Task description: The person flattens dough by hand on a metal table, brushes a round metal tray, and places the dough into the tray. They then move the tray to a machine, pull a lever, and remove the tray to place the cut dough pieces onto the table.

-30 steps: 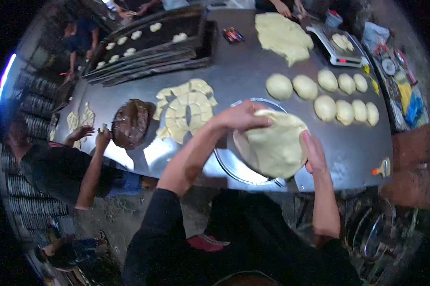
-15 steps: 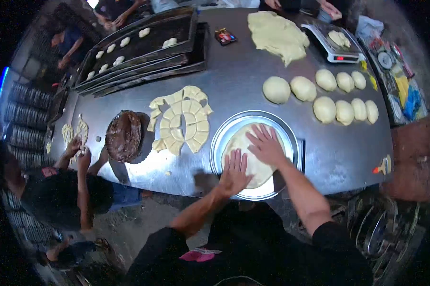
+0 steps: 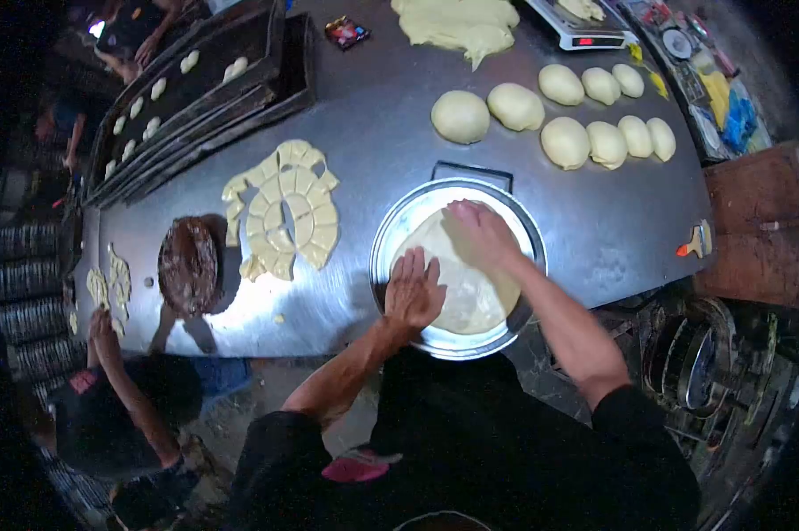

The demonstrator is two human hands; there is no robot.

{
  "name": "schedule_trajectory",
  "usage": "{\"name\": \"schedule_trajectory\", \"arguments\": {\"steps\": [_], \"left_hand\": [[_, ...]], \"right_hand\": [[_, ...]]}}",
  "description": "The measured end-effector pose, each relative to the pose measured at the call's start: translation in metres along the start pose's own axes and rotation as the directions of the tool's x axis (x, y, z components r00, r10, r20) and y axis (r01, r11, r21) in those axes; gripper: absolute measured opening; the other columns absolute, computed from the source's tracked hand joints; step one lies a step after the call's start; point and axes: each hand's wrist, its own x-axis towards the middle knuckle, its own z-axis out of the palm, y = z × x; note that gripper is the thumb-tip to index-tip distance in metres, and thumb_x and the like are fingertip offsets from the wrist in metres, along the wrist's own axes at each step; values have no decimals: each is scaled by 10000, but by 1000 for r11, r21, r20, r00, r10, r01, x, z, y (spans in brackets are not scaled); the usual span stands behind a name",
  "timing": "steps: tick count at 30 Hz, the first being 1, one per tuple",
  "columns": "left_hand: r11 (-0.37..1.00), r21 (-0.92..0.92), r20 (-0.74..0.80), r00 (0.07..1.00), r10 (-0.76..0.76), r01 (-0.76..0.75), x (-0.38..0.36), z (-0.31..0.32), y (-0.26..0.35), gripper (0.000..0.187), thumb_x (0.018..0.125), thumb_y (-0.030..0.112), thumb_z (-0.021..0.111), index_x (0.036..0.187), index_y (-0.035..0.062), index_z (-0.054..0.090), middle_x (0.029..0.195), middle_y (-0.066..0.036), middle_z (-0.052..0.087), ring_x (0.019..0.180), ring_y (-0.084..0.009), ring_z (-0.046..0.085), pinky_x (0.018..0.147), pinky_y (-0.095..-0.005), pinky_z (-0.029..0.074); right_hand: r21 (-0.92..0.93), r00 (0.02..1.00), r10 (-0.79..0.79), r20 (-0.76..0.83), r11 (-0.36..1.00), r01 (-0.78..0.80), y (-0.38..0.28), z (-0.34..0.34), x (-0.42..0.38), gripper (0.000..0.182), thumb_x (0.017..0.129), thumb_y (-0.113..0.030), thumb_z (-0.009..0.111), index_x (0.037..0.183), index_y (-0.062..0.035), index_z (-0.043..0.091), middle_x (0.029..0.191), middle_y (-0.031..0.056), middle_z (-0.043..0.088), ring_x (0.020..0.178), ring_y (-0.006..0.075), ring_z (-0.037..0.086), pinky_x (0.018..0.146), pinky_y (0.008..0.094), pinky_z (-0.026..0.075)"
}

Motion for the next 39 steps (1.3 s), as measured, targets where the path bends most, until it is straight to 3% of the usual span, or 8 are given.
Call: {"name": "schedule_trajectory", "arguments": {"steps": [7,11,18,21,23,25,34,39], "left_hand": [[997,-26,-113,991,67,-70,6,12,-5,638,856,274,588,1379,-21,373,1432,-270,332,1339,-427,309,1099,-526,239],[974,-43,264,942,-205,224,16,-31,7,554,861,237,572,1332,-22,441,1398,-281,376,1324,-454,319,1095,-537,237],[970,180,-104,977,184,-164,44,14,-4,704,899,444,515,1421,13,323,1433,-262,341,1343,-407,314,1091,-553,237],[989,144,157,988,-3,-20,19,-12,22,665,868,348,572,1404,14,363,1404,-270,380,1307,-431,363,1059,-571,279],[988,152,373,927,-45,-13,65,-10,25,689,854,321,572,1411,-6,332,1438,-265,335,1339,-410,323,1088,-544,253],[811,352,68,877,475,-467,114,22,17,704,880,359,534,1421,-23,295,1473,-246,284,1373,-380,274,1120,-507,214],[969,78,-10,971,238,-236,84,15,27,535,883,279,545,1294,-47,443,1394,-252,383,1350,-386,306,1107,-506,246],[923,159,-37,932,360,-350,117,24,12,661,914,394,491,1395,-32,336,1461,-246,299,1369,-375,280,1112,-519,219]], "right_hand": [[-400,1000,1,-25,917,-11,22,46,-49,568,910,-360,508,1404,-101,403,1495,98,330,1412,295,224,1132,530,119],[368,931,265,-251,916,-161,-5,9,13,488,906,-266,532,1300,18,488,1399,223,424,1384,352,266,1133,520,129],[-275,930,138,-342,931,-239,39,13,-50,619,935,-334,484,1418,15,316,1483,219,283,1393,395,204,1143,498,135],[144,981,193,-15,971,-189,52,-6,-40,597,949,-331,450,1416,16,316,1481,209,293,1383,391,231,1141,502,143],[386,776,463,-428,870,-306,17,6,-31,589,963,-343,408,1413,25,313,1484,227,273,1394,389,203,1144,503,123],[-118,785,374,-494,866,-486,15,27,-37,646,955,-419,409,1415,24,315,1494,248,230,1415,366,151,1150,498,77],[242,820,485,-303,872,-426,32,-17,-37,556,953,-381,414,1357,0,430,1477,174,326,1410,330,197,1145,487,140],[-286,896,258,-361,884,-370,65,-1,-61,608,943,-410,428,1414,-32,357,1504,155,280,1422,312,173,1146,507,121]]}}
